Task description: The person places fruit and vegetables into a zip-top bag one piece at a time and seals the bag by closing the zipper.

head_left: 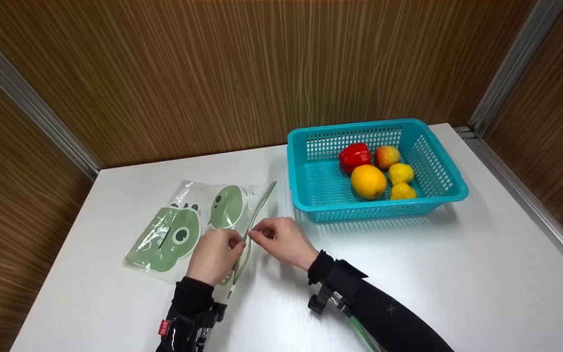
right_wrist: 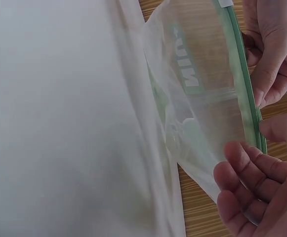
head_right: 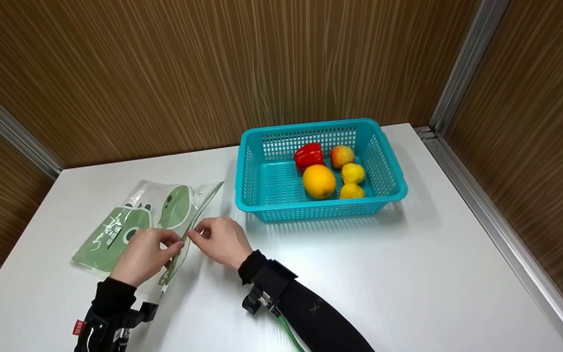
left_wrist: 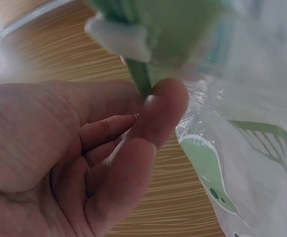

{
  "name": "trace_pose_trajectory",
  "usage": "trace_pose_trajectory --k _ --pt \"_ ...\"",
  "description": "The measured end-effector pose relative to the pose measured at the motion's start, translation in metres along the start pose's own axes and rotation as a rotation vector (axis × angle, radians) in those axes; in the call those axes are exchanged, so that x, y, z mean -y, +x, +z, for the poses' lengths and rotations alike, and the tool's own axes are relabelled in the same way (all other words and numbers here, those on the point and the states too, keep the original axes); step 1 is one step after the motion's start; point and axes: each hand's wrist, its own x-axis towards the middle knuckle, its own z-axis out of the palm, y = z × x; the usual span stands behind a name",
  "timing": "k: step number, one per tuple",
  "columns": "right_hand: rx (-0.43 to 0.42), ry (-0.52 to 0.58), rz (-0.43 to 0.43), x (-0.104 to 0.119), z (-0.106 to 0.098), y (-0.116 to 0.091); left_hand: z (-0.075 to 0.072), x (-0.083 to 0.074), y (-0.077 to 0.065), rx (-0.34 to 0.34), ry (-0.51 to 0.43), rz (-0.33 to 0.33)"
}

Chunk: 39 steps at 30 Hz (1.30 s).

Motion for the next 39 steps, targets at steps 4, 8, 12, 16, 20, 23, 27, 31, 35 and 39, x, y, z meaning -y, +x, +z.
trace_pose_trajectory --k 4,8,12,16,20,23,27,31,35,39 --pt "-0.013 -0.004 -0.010 -0.001 0.000 0.000 -0.001 0.001 0.000 -0.015 0.004 -0.001" --pt "-0.029 -0.029 -0.015 -0.001 0.000 0.000 -0.002 0.001 0.000 -0.015 -0.007 -0.010" --pt "-0.049 -0.048 0.000 -0.002 0.000 0.000 -0.004 0.001 -0.001 -0.031 -0.028 -0.023" --pt "-0.060 -0.056 0.022 -0.004 0.001 0.001 -0.006 0.000 -0.003 -0.040 -0.057 -0.035" --pt "-0.065 -0.073 0.032 -0.005 0.002 0.000 -0.007 0.000 -0.003 -0.046 -0.067 -0.028" --pt "-0.069 -0.084 0.035 -0.005 0.002 0.000 -0.007 0.001 -0.003 -0.086 -0.036 -0.023" --pt "-0.069 -0.116 0.043 -0.005 0.002 -0.001 -0.008 0.003 -0.002 -0.196 0.009 -0.031" --pt "-0.047 -0.159 0.065 -0.008 0.002 -0.001 -0.009 0.005 -0.002 -0.305 0.039 -0.046" --pt "0.012 -0.171 0.102 -0.011 0.002 -0.001 -0.014 0.008 -0.002 -0.402 0.065 -0.063" --pt "0.057 -0.167 0.148 -0.015 0.002 -0.002 -0.020 0.010 -0.003 -0.506 0.072 -0.085"
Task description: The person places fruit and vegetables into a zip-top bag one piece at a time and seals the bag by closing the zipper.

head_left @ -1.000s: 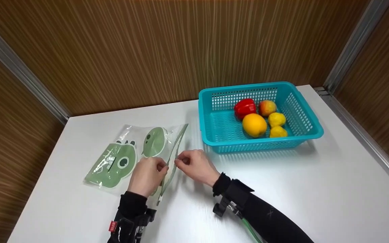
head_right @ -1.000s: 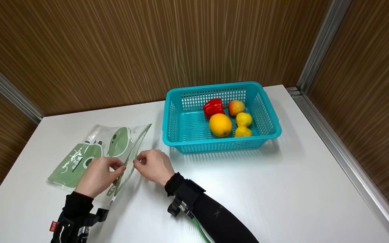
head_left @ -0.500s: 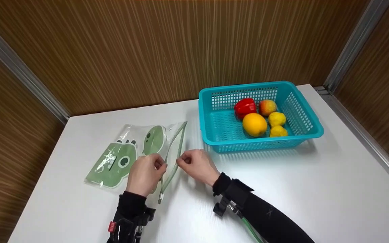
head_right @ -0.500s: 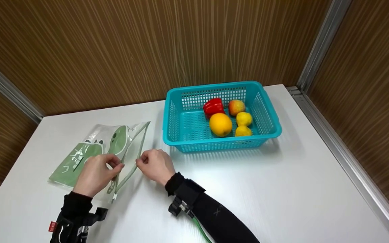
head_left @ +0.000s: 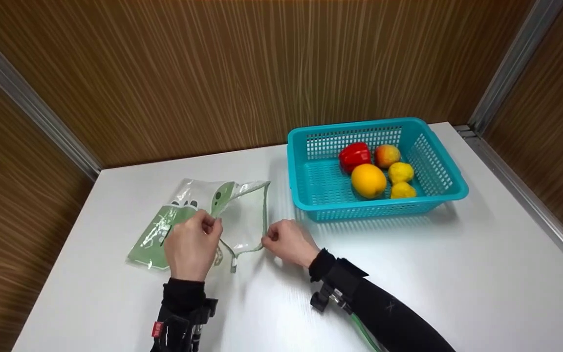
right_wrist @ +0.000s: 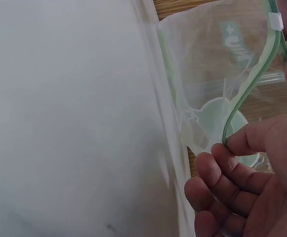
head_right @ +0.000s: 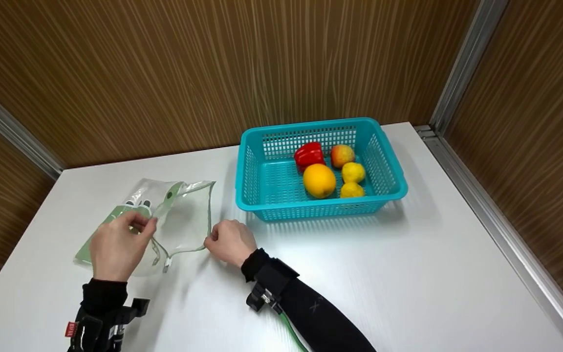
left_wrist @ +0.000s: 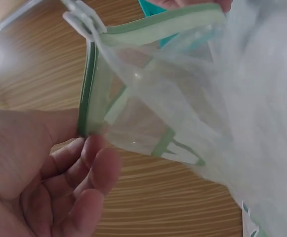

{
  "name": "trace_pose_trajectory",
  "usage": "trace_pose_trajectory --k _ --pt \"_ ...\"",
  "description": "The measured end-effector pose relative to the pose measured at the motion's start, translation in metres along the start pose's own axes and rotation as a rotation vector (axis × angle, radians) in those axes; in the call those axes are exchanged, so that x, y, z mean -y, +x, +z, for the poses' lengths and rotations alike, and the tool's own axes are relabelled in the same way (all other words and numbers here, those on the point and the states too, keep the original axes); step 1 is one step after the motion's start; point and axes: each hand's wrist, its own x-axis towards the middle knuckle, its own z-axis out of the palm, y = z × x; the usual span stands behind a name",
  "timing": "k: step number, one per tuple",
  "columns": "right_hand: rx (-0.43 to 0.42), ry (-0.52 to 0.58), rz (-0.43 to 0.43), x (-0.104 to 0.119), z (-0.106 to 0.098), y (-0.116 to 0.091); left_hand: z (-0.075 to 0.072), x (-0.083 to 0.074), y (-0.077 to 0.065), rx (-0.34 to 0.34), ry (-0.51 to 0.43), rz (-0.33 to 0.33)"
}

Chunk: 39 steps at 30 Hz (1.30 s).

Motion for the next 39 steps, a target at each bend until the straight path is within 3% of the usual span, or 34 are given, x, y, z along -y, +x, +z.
trace_pose_trajectory --k 6,9,18,24,30,39 --pt "0.054 0.027 0.081 -0.002 -0.002 -0.002 -0.004 0.002 0.003 -0.195 -0.018 0.003" --pt "0.062 0.053 0.096 -0.002 -0.004 -0.002 -0.004 0.002 0.003 -0.240 -0.043 0.034" --pt "-0.035 0.054 0.061 -0.001 -0.005 0.000 0.005 -0.009 -0.003 -0.145 -0.062 0.143" --pt "-0.052 0.030 0.077 0.001 -0.005 0.000 0.006 -0.007 -0.003 -0.235 -0.054 0.167" --pt "-0.033 0.018 0.076 0.000 -0.005 0.000 0.000 -0.002 0.001 -0.334 -0.099 0.146" --pt "-0.021 0.001 0.065 0.001 -0.008 0.000 0.001 -0.005 0.000 -0.258 -0.100 0.194"
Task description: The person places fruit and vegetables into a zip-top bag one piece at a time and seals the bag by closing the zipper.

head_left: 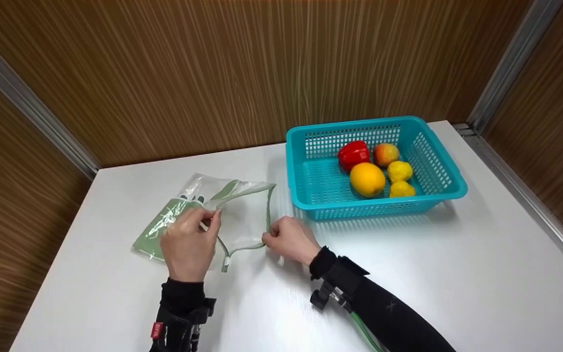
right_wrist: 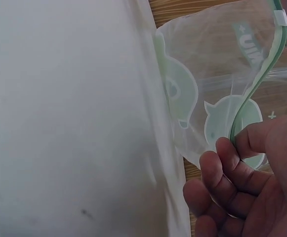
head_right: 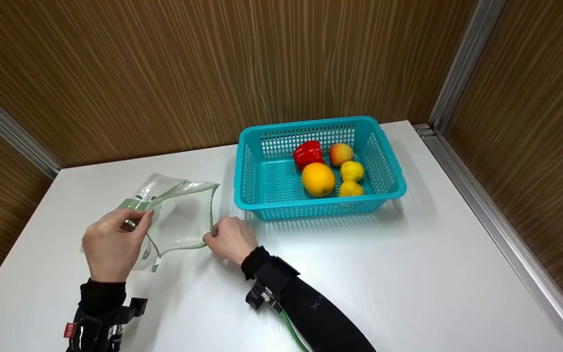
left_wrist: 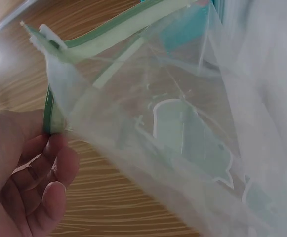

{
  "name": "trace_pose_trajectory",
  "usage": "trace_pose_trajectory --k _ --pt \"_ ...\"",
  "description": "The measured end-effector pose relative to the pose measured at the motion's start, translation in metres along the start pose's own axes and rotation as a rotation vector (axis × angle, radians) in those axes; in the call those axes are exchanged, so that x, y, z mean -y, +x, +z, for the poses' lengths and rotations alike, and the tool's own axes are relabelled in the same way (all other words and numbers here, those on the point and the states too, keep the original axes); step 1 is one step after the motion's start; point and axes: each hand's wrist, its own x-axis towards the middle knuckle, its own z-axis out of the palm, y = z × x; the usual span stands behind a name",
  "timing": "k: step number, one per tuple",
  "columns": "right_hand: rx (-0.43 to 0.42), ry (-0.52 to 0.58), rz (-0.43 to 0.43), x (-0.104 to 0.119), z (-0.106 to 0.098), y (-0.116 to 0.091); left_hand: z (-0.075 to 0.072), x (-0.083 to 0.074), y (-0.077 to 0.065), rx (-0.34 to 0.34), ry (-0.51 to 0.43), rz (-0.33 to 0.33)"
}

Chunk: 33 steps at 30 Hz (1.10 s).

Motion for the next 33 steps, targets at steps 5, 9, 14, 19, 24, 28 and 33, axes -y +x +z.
trace_pose_trajectory --k 5,9,14,19,24,28,33 --pt "-0.006 0.015 -0.025 0.003 -0.003 0.000 0.004 -0.002 -0.002 0.032 0.002 0.038" --pt "-0.003 0.015 -0.030 0.006 -0.008 -0.001 0.006 -0.003 -0.003 0.041 0.001 0.039" --pt "-0.003 -0.009 -0.064 0.012 -0.020 -0.005 0.008 -0.002 -0.005 0.047 -0.004 0.034" --pt "-0.053 -0.011 -0.115 0.015 -0.044 -0.015 0.008 -0.002 -0.005 0.058 -0.013 0.017" --pt "-0.125 0.000 -0.183 0.014 -0.070 -0.028 0.007 -0.002 -0.004 0.080 -0.018 -0.002" --pt "-0.210 0.032 -0.221 0.008 -0.091 -0.032 0.007 -0.002 -0.003 0.083 -0.025 -0.006" --pt "-0.312 0.000 -0.199 -0.013 -0.115 -0.031 0.007 -0.001 -0.003 0.091 -0.023 -0.015"
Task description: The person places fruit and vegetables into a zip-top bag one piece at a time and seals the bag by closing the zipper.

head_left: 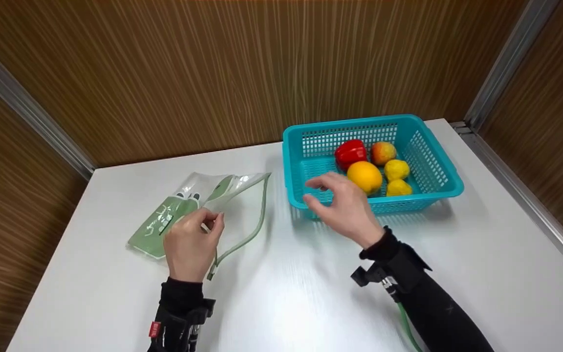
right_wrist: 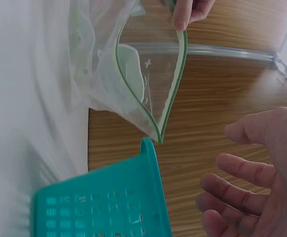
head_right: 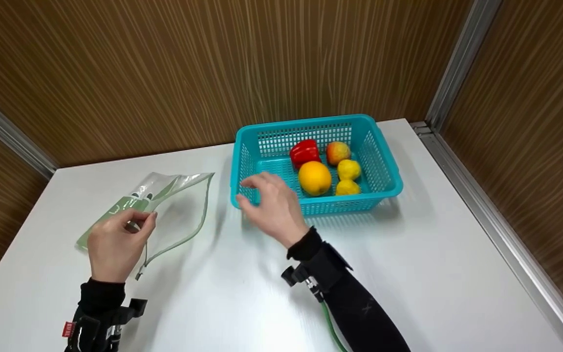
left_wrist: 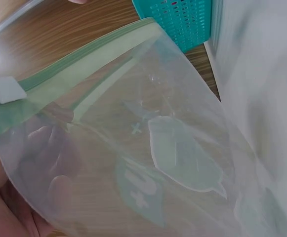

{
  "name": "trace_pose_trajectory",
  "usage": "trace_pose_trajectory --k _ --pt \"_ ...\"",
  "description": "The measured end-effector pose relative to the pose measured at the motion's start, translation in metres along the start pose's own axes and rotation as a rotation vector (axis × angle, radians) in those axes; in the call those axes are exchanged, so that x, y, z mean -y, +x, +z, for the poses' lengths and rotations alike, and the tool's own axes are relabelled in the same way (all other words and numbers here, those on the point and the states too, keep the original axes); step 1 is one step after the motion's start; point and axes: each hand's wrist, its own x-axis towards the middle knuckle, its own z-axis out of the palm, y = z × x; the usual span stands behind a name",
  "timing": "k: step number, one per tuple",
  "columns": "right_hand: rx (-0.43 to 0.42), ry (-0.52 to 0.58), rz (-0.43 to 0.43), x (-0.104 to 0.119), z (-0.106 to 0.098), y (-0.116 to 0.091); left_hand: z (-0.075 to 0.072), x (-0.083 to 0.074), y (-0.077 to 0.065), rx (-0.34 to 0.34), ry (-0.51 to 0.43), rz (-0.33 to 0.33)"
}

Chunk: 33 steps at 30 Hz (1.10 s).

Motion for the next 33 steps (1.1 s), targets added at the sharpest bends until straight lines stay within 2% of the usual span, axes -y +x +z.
trace_pose_trajectory --k 4,11,15,28,33 --pt "-0.036 -0.054 0.061 -0.021 -0.016 0.003 0.000 -0.001 0.000 0.006 0.002 -0.010" --pt "-0.068 -0.103 0.241 -0.060 -0.039 0.006 0.000 -0.001 0.000 0.024 0.001 -0.020" --pt "-0.072 -0.136 0.297 -0.078 -0.051 0.006 0.000 -0.001 0.000 0.025 -0.001 -0.020" --pt "-0.009 -0.194 0.389 -0.112 -0.074 0.005 -0.003 -0.002 0.000 0.017 -0.002 -0.017" --pt "0.075 -0.253 0.450 -0.120 -0.080 0.006 -0.003 -0.002 0.000 0.020 -0.011 -0.017"
